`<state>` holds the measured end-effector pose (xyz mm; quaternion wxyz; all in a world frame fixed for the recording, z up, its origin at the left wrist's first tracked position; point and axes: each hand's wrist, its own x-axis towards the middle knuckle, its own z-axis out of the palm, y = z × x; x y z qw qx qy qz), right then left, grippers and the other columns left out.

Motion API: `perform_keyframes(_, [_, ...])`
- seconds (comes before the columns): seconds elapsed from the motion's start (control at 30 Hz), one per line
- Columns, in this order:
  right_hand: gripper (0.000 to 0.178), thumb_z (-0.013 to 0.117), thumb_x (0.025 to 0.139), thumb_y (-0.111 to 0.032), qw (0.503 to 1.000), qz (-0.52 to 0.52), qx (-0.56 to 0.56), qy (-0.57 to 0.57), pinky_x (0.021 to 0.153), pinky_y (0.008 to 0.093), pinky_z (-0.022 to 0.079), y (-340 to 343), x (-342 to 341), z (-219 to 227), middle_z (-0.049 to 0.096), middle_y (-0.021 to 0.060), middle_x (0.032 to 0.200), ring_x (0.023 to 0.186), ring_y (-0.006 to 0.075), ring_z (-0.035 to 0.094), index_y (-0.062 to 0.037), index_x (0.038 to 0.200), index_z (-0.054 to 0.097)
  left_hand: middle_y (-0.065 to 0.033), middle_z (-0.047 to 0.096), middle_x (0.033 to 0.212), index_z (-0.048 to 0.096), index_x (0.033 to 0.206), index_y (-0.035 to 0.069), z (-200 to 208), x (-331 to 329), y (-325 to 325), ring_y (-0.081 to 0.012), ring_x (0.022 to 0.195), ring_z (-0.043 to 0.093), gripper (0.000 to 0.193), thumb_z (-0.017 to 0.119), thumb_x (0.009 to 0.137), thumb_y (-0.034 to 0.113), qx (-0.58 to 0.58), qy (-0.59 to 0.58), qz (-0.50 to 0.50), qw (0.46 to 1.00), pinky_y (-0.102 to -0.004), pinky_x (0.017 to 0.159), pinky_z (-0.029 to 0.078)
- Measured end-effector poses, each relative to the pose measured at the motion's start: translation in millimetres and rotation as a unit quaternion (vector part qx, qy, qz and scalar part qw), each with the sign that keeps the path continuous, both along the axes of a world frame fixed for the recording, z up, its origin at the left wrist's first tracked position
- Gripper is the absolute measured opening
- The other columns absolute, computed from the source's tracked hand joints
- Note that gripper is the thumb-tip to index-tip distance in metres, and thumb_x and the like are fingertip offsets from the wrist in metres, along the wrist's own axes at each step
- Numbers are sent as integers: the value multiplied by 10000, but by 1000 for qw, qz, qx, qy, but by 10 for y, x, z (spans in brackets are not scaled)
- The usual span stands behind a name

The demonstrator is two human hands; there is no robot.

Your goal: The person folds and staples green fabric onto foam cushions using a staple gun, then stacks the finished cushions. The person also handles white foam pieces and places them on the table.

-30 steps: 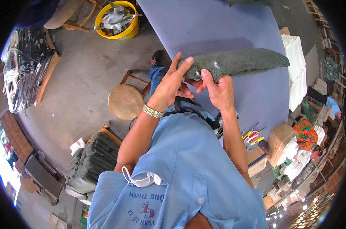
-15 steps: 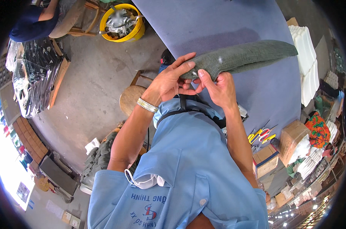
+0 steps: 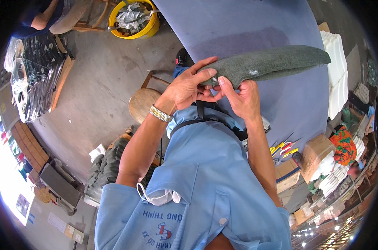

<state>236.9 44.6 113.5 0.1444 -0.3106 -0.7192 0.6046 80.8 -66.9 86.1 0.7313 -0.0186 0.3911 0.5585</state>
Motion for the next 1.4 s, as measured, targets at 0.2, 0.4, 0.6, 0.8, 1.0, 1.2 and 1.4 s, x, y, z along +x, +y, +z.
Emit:
perform_keyframes(0.2, [221, 672, 1002, -211, 998, 13, 15, -60, 644, 316, 542, 90, -108, 59, 753, 68, 711, 663, 158, 730, -24, 928, 763, -136, 617, 1086, 374, 1603, 117, 169, 110, 24, -190, 884, 650, 751, 674, 1000, 450, -116, 158, 32, 980, -405, 836, 610])
perform_keyframes(0.4, [279, 654, 1024, -243, 999, 14, -23, -24, 651, 307, 542, 110, -55, -33, 732, 66, 674, 670, 152, 726, -17, 888, 748, -222, 623, 1320, 638, 1395, 127, 53, 232, -208, -397, 1205, 621, 590, 827, 853, 262, 5, 759, 77, 647, -463, 990, 540])
perform_keyframes(0.6, [342, 640, 1035, -265, 999, 31, -1, -21, 662, 309, 548, 185, -146, -2, 718, 67, 650, 695, 154, 732, -23, 808, 722, -98, 726, 1249, 706, 1227, 72, -18, -167, -76, -305, 1082, 720, 454, 837, 793, 62, 179, 686, 42, 704, -378, 897, 594])
perform_keyframes(0.8, [321, 650, 1030, -264, 999, 29, -13, -41, 656, 311, 552, 184, -167, 0, 723, 75, 663, 690, 154, 732, -15, 848, 737, -82, 723, 1233, 715, 1207, 83, -94, -322, -56, -279, 969, 734, 420, 830, 802, 89, 254, 720, 12, 646, -350, 783, 620])
perform_keyframes(1.0, [262, 660, 1019, -232, 999, 34, -20, -35, 649, 287, 555, 151, -153, -13, 741, 93, 700, 684, 149, 735, 6, 962, 753, -94, 718, 1230, 722, 1184, 85, -152, -347, -69, -274, 941, 743, 416, 835, 785, 61, 286, 761, 6, 582, -352, 736, 633])
perform_keyframes(1.2, [259, 666, 1014, -235, 998, 37, -13, -43, 633, 297, 562, 126, -146, -21, 749, 94, 718, 680, 156, 741, 7, 985, 755, -73, 707, 1215, 741, 1155, 126, -255, -301, -98, -245, 899, 742, 359, 804, 806, 74, 293, 784, 35, 547, -349, 665, 629])
perform_keyframes(1.4, [214, 669, 998, -191, 998, 35, 3, -45, 612, 300, 561, 28, -59, 4, 758, 97, 758, 645, 166, 736, 3, 967, 753, -90, 699, 1230, 743, 1158, 123, -280, -232, -198, -256, 941, 746, 395, 790, 776, 33, 303, 787, 23, 537, -350, 698, 637])
